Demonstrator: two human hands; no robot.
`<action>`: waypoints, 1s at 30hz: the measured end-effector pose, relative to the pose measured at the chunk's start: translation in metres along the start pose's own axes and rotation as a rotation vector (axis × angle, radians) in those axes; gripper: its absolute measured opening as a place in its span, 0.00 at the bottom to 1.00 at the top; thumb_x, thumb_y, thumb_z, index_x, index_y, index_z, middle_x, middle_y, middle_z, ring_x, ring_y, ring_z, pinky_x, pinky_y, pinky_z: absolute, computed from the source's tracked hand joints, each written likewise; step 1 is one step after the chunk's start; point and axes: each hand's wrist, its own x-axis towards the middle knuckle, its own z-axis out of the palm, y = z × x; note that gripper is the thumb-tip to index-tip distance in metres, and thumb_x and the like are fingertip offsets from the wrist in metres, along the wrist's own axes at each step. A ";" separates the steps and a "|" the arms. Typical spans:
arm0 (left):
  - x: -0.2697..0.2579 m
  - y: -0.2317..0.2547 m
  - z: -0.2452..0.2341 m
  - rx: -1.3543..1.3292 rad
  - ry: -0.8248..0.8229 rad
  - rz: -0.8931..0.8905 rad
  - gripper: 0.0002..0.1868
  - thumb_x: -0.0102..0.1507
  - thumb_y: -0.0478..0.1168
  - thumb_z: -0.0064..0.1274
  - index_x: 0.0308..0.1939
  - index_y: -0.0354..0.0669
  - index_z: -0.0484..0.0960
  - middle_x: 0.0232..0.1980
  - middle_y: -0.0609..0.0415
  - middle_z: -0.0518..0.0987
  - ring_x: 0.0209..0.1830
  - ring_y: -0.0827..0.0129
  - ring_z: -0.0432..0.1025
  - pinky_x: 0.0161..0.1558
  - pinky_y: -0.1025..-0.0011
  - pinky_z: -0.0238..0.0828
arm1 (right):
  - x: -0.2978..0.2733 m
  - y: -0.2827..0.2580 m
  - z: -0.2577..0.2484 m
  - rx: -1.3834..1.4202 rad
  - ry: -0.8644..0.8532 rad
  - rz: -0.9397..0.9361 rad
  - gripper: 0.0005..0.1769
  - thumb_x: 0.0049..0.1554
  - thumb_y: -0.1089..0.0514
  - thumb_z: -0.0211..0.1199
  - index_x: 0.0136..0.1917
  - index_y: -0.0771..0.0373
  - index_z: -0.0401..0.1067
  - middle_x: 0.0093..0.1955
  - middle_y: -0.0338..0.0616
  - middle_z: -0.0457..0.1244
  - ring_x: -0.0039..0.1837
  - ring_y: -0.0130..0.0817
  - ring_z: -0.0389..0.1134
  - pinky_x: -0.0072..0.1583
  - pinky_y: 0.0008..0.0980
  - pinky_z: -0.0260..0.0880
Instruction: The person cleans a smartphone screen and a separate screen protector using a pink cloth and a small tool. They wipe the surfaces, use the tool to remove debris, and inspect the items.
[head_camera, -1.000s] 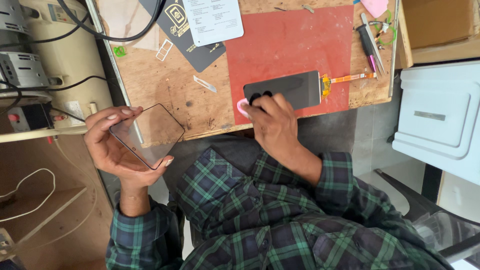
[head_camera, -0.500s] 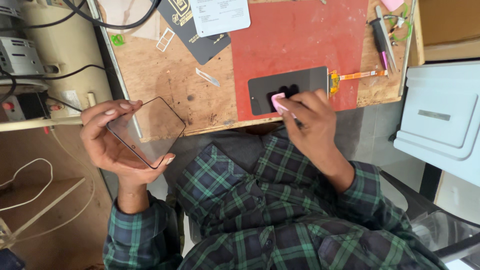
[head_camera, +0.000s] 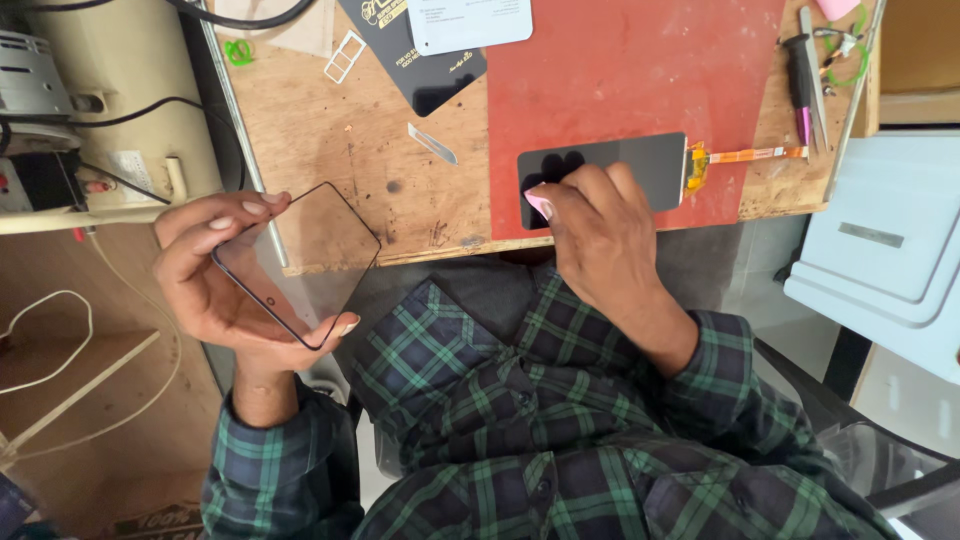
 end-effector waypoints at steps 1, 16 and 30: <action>0.000 0.000 0.000 0.004 -0.001 0.004 0.47 0.56 0.54 0.76 0.70 0.47 0.63 0.60 0.52 0.66 0.56 0.66 0.70 0.63 0.63 0.77 | 0.001 0.000 0.002 -0.014 -0.007 -0.026 0.11 0.56 0.67 0.67 0.53 0.61 0.78 0.47 0.41 0.62 0.50 0.43 0.61 0.52 0.41 0.63; -0.001 -0.002 0.000 -0.009 0.003 0.008 0.49 0.55 0.53 0.77 0.71 0.49 0.62 0.61 0.51 0.66 0.56 0.65 0.70 0.63 0.63 0.77 | 0.004 0.005 0.001 -0.056 -0.040 -0.044 0.13 0.52 0.68 0.64 0.51 0.59 0.78 0.47 0.40 0.62 0.52 0.43 0.61 0.54 0.42 0.61; -0.002 -0.002 -0.001 0.044 -0.010 0.013 0.49 0.55 0.55 0.76 0.71 0.50 0.62 0.61 0.52 0.65 0.56 0.64 0.71 0.63 0.62 0.77 | 0.001 0.015 0.005 -0.266 -0.040 -0.217 0.11 0.59 0.65 0.66 0.55 0.56 0.79 0.47 0.35 0.59 0.50 0.37 0.59 0.51 0.39 0.55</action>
